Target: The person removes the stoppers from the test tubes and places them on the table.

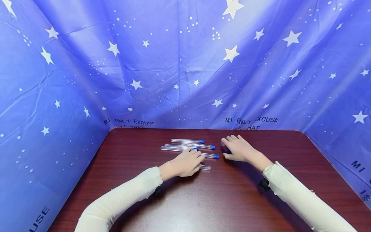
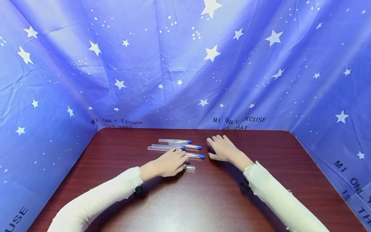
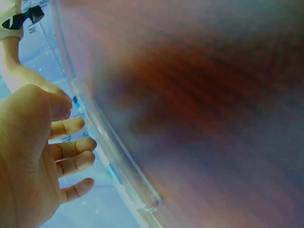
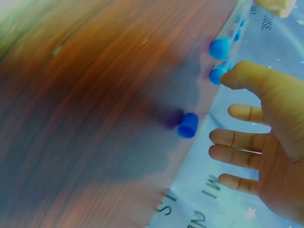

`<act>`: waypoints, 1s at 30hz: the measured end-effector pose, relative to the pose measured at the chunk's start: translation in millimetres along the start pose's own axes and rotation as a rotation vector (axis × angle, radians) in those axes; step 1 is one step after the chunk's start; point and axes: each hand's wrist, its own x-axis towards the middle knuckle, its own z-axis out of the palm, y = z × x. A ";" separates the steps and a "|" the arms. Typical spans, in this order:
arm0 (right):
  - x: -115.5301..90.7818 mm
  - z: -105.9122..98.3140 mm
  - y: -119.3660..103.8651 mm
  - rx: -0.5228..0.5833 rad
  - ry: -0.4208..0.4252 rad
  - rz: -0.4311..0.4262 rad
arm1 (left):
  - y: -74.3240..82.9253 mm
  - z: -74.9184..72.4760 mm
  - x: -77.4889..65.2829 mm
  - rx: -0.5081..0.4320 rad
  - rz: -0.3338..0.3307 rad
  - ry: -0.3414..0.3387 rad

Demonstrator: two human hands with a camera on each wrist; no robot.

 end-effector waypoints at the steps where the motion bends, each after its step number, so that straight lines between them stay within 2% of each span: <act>1: 1.3 -1.2 -2.2 0.009 0.001 -0.005 | -1.0 -0.7 0.9 0.007 -0.012 0.005; 6: 8.4 -6.2 -12.3 0.044 0.008 -0.030 | -6.9 -3.9 6.1 0.038 -0.081 0.042; 10: 13.2 -7.0 -19.3 0.058 0.012 -0.049 | -10.7 -5.1 10.0 0.052 -0.110 0.069; 20: 21.2 -2.1 -34.8 0.084 -0.036 -0.053 | -16.4 -1.0 17.3 0.068 -0.150 0.049; 30: 22.1 7.3 -39.9 0.091 -0.063 -0.056 | -16.6 4.4 21.9 0.047 -0.142 0.031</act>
